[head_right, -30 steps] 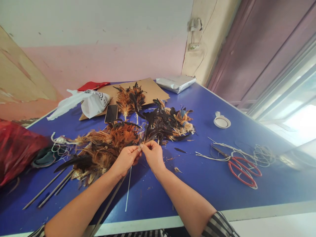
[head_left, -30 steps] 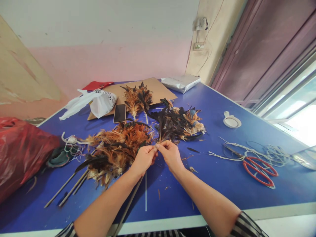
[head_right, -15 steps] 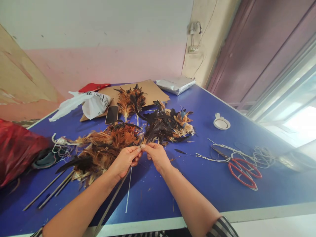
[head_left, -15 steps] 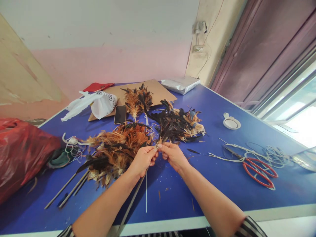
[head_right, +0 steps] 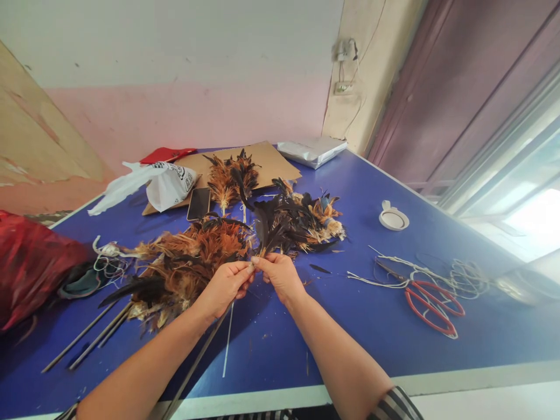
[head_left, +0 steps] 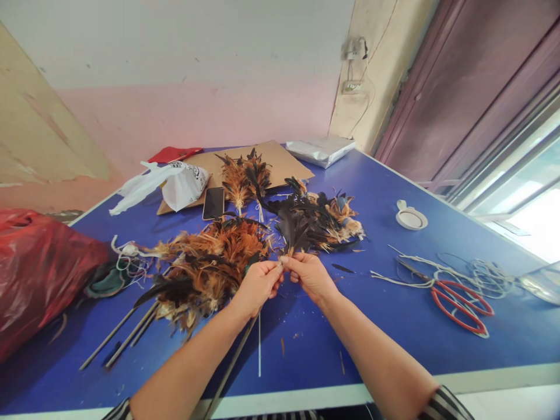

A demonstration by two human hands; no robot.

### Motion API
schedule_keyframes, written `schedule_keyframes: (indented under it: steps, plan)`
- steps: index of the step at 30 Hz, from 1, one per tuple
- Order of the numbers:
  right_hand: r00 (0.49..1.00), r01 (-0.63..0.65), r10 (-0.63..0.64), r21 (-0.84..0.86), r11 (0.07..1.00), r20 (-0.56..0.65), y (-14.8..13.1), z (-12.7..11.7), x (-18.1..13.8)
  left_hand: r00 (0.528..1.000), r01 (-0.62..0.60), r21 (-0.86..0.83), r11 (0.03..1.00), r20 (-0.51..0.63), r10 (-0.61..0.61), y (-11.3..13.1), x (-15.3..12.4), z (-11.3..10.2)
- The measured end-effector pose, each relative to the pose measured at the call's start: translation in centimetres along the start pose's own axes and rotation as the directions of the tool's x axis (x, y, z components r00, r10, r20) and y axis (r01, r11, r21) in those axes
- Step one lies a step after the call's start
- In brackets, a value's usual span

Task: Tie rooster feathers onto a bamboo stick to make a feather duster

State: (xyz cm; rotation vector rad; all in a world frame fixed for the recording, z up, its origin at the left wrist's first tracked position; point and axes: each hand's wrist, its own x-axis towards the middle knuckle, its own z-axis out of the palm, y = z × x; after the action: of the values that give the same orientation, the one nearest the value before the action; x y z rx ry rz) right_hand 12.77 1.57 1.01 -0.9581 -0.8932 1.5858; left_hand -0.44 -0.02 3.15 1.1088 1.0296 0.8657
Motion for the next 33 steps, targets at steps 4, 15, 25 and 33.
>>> schedule_keyframes:
  steps: [4,15,25,33]
  plan:
    - [0.997,-0.052,0.051,0.026,0.998,0.050,0.0,-0.4,0.0,0.993,0.084,-0.102,0.991,0.093,-0.074,0.5,-0.1,-0.4]
    - [0.959,-0.170,0.122,0.176,0.970,0.255,-0.2,-1.2,0.2,0.867,0.446,-0.414,0.794,0.421,-0.268,0.4,0.5,-1.5]
    - [0.944,-0.217,0.148,0.216,0.952,0.296,-0.8,-1.1,-0.3,0.818,0.504,-0.442,0.742,0.519,-0.247,0.5,0.2,-1.5]
    - [0.948,-0.181,0.103,0.242,0.953,0.303,-0.7,-0.9,-0.4,0.805,0.500,-0.442,0.745,0.555,-0.211,0.6,0.1,-1.6]
